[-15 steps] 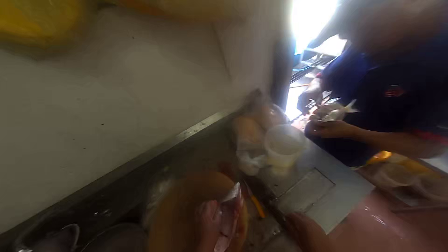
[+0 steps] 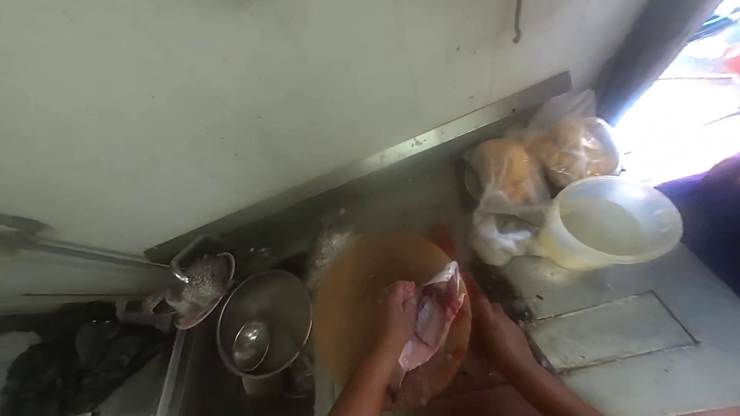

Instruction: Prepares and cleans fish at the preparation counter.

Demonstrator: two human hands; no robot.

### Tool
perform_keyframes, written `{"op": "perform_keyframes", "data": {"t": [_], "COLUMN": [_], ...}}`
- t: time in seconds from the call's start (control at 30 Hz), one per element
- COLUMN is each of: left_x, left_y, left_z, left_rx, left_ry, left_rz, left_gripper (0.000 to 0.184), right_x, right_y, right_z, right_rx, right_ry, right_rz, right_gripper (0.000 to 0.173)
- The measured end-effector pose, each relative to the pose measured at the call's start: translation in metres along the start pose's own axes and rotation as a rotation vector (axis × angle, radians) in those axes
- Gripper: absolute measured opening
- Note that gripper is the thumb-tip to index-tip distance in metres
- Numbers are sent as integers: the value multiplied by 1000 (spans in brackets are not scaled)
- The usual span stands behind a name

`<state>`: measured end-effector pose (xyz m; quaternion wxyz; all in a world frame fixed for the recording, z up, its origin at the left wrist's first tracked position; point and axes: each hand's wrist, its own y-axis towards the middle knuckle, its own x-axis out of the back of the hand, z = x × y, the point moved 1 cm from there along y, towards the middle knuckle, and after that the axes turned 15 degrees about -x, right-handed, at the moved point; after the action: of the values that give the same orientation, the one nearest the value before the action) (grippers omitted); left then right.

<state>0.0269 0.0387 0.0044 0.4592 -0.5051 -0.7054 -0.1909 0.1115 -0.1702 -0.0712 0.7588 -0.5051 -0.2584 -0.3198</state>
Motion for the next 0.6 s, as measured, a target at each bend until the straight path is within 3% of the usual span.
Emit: {"op": "perform_keyframes", "data": {"t": [0.07,0.2,0.27,0.33,0.47,0.53,0.6], "left_x": [-3,-5,-3,-4,-2,0,-3], "left_y": [3,6,7,9,11,11,10], "left_z": [6,21,24,29,30,30,31], "left_rx": [-37,-84,-124,-171,-206,-221,-246], "left_ry": [-25,-149,-176,-205,-220,-202,-206], "left_rz": [-12,-14,-13,-6,17,19,-16], "left_gripper": [30,31,31,30,29,29,28], "right_x": [3,11,16,27,42,42,52], "right_y": [-1,-31,-50,-71,-98,-100,-90], "right_z": [-20,-57,-56,-36,41,70,80], "right_rx": [-85,-35,32,53,172,221,192], "right_ry": [221,515,559,413,-182,-356,-425], "right_rz": [33,-10,-31,30,105,120,83], "right_gripper": [69,46,57,65,42,29,27]}}
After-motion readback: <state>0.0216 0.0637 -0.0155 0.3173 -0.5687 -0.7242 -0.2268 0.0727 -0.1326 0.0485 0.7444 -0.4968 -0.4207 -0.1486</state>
